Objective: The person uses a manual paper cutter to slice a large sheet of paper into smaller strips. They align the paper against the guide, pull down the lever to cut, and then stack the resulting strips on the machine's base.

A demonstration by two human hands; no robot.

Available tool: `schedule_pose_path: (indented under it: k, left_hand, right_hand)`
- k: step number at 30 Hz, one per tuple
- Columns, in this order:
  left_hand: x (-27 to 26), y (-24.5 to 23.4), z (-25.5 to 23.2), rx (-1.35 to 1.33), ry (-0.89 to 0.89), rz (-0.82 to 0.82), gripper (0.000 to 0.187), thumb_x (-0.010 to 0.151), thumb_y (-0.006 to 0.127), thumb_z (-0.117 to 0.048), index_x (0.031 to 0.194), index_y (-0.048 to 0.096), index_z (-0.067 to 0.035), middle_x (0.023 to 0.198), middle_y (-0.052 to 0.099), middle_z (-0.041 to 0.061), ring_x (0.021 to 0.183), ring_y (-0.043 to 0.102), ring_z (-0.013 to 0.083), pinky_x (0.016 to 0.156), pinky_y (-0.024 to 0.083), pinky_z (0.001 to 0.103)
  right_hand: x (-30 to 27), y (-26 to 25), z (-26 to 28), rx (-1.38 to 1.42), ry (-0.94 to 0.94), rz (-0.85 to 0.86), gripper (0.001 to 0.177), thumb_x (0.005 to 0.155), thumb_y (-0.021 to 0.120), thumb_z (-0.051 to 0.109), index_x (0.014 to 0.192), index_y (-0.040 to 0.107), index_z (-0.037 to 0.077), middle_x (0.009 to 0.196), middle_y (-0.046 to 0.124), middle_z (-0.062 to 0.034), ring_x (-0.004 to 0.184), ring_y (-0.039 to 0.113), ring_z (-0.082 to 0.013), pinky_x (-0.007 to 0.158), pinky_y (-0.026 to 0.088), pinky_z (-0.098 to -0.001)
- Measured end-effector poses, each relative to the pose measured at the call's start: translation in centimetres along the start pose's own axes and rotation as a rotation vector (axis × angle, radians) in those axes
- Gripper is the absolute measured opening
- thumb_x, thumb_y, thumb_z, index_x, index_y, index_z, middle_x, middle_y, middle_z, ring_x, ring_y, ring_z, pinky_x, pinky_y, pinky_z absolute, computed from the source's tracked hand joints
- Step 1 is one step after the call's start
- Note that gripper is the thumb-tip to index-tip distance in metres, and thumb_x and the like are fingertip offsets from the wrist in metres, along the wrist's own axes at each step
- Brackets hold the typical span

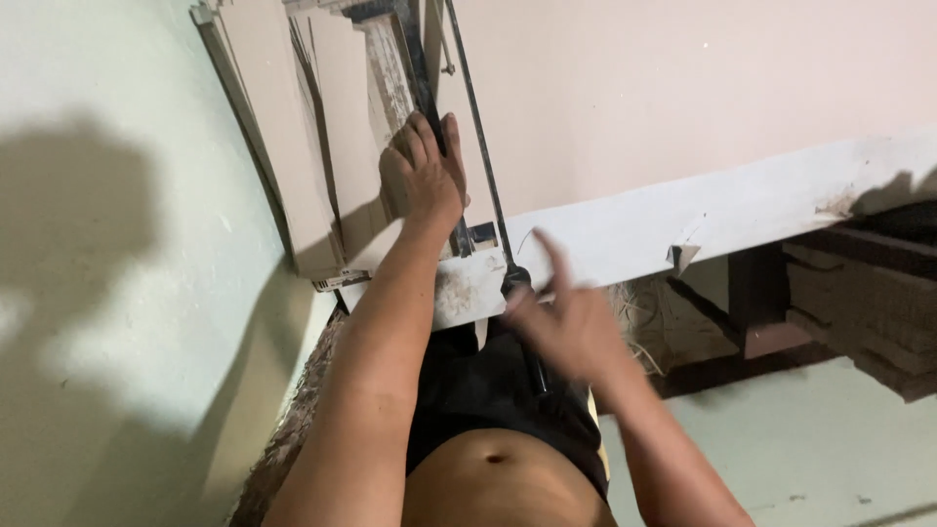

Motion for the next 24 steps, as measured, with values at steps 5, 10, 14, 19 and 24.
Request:
schedule_pose_path:
  k: [5,10,14,19,24]
  left_hand:
    - [1.0,0.7,0.3,-0.014,0.003,0.007,0.122,0.08,0.087,-0.016,0.164,0.0,-0.009,0.162,-0.002,0.037,0.153,0.004,0.0508,0.117,0.012,0.073]
    - [1.5,0.7,0.3,-0.022,-0.026,0.032,0.126,0.079,0.089,-0.019,0.163,-0.005,-0.014,0.163,-0.005,0.034,0.155,0.002,0.0476,0.121,0.02,0.068]
    - [-1.3,-2.0,-0.2,0.291,0.051,-0.023,0.086,0.087,0.071,-0.043,0.159,0.028,-0.019,0.169,0.005,0.016,0.155,0.001,0.044,0.122,0.004,0.069]
    - [6.2,14.8,1.0,-0.617,-0.079,0.137,0.051,0.102,0.051,-0.05,0.147,0.054,-0.025,0.155,0.048,0.005,0.144,0.046,0.0265,0.117,0.037,0.049]
    - [-9.4,-1.5,-2.1,0.465,0.858,-0.381,0.011,0.082,0.075,-0.021,0.072,0.076,-0.025,0.074,0.074,-0.002,0.071,0.066,0.0221,0.073,0.054,0.044]
  right_hand:
    - [8.0,12.4,-9.2,-0.361,-0.068,-0.023,0.081,0.097,0.059,0.024,0.163,0.015,0.007,0.09,0.074,-0.029,0.078,0.077,-0.0441,0.067,0.062,-0.0526]
    - [10.2,13.3,-12.3,-0.301,-0.123,-0.086,0.08,0.097,0.054,0.014,0.163,0.009,0.006,0.099,0.073,-0.0331,0.086,0.073,-0.0534,0.074,0.058,-0.0611]
    - [0.4,5.8,-5.6,0.014,-0.039,-0.009,0.094,0.089,0.066,0.038,0.162,0.013,0.012,0.095,0.073,-0.0368,0.091,0.071,-0.058,0.078,0.057,-0.0627]
    - [1.2,3.2,-7.2,0.181,-0.001,0.095,0.077,0.092,0.052,0.054,0.162,0.03,0.031,0.098,0.077,-0.0301,0.097,0.073,-0.0534,0.083,0.056,-0.059]
    - [14.1,4.0,-21.0,0.752,0.094,-0.212,0.068,0.104,0.062,0.054,0.146,0.046,0.003,0.103,0.073,-0.0266,0.068,0.073,-0.0345,0.057,0.061,-0.0435]
Point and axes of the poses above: each hand's wrist, its own x-axis towards the middle knuckle, its own y-axis out of the palm, z = x × y, the point moved 8 cm from there along x, towards the middle knuckle
